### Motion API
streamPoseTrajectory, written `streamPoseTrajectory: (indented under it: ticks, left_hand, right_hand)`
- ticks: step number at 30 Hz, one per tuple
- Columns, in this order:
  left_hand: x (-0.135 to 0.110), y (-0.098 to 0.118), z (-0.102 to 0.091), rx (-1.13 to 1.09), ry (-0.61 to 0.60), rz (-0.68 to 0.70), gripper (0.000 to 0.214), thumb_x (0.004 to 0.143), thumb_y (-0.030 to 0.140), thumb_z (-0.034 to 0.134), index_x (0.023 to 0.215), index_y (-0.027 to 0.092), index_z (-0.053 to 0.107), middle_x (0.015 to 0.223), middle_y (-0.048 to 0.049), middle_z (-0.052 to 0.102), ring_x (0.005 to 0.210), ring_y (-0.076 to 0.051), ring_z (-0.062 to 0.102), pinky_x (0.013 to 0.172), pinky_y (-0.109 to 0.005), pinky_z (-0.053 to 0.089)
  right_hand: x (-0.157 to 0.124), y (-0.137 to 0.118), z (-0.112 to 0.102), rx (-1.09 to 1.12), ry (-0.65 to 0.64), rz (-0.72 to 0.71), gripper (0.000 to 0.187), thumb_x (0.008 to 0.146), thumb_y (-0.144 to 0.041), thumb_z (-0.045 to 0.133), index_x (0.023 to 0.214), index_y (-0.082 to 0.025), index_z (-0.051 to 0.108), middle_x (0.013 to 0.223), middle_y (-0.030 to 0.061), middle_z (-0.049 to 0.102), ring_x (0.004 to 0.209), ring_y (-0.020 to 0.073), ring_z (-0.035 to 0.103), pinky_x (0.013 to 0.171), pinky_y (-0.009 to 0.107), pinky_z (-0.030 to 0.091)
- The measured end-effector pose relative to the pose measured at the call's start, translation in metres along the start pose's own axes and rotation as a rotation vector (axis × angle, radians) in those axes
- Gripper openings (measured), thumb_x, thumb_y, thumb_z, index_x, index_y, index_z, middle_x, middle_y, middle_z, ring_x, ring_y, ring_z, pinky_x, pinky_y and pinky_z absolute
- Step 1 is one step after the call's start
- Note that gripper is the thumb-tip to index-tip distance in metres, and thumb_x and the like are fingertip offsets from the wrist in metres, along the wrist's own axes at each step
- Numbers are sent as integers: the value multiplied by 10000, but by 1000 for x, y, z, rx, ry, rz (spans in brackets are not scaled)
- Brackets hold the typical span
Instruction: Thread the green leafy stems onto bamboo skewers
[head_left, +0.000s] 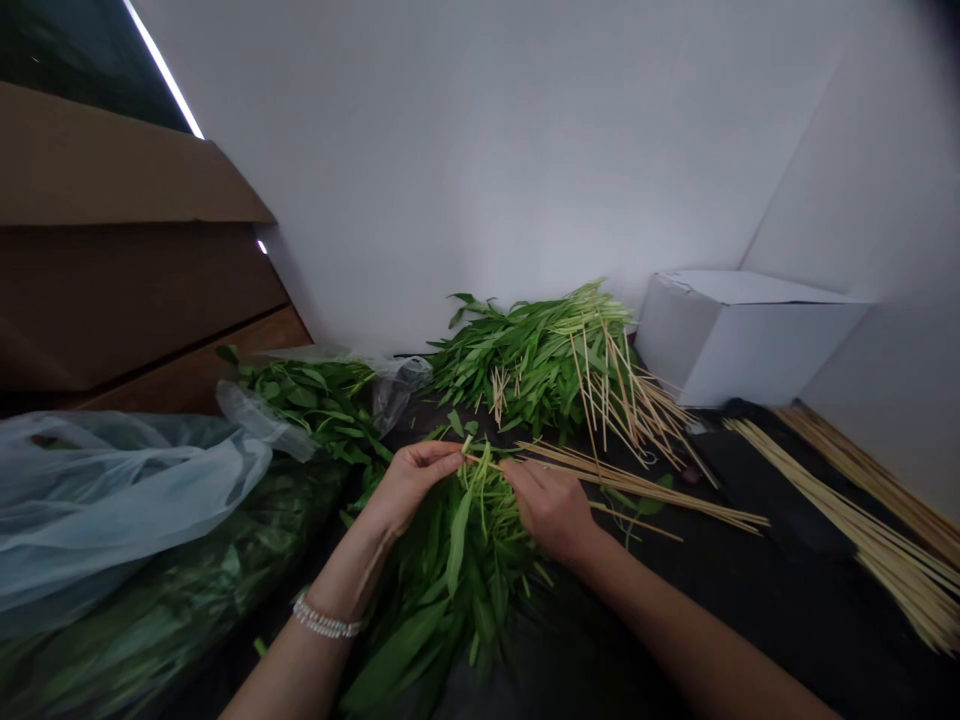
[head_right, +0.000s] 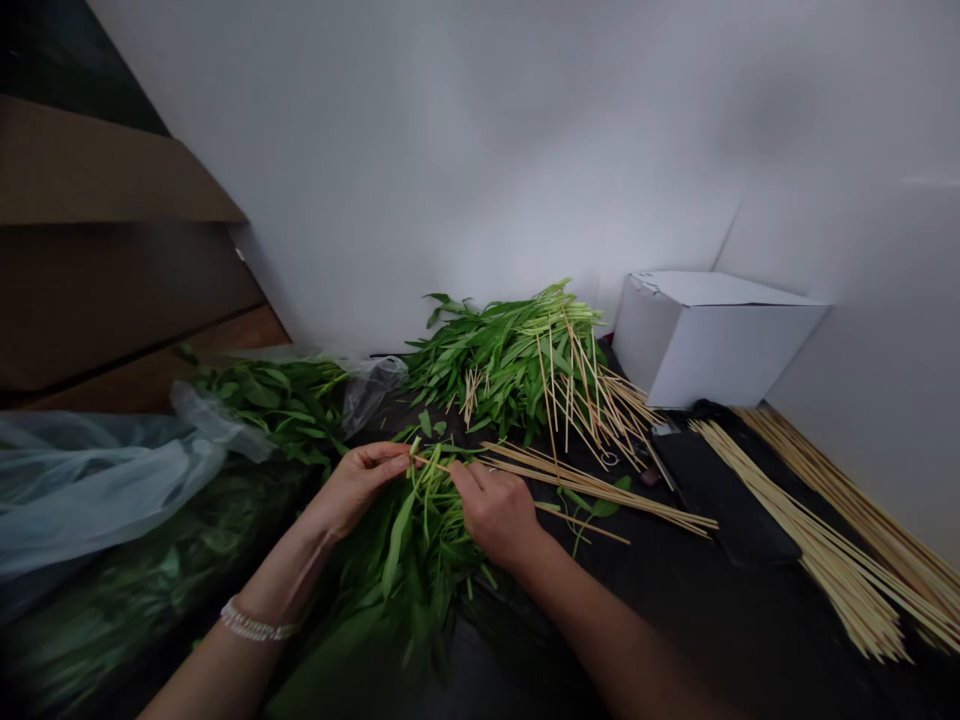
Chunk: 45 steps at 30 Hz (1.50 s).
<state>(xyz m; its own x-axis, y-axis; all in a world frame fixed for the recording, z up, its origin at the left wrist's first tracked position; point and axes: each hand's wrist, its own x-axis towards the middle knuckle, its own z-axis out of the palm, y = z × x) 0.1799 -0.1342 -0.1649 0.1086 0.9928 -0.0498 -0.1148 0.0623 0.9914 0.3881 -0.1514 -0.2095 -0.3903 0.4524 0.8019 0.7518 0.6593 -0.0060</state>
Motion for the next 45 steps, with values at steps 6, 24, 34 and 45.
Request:
streamPoseTrajectory:
  ticks: [6,24,34,45]
  left_hand:
    - [-4,-1,8,43,-98,-5,279,596,329,850,805,164,766,758,-33,755,657,-130,644,718,-245,490]
    - [-6,-2,12,82,-123,39,242,636,311,829,804,151,763,774,-41,743,693,-144,637,746,-253,473]
    - [0,-5,2,42,-33,61,253,717,382,764,812,148,776,904,-79,756,803,-187,662,825,-287,481]
    - [-6,-6,19,286,-137,131,401,819,529,592,880,173,767,814,-77,750,749,-221,659,704,-297,493]
  right_hand:
    - [2,-5,1,-15,19,-35,278,942,-128,391,1088,-130,628,721,25,646,559,129,548,539,281,349]
    - [4,-6,-2,-8,11,-38,260,942,-124,394,1065,-122,623,717,26,631,565,140,542,542,292,341]
    - [2,-1,-1,12,-19,18,269,947,-123,384,1079,-121,618,730,22,634,594,137,558,563,283,360]
    - [11,12,-12,-65,103,97,268,952,-116,363,1027,-132,620,729,38,640,620,128,576,583,258,364]
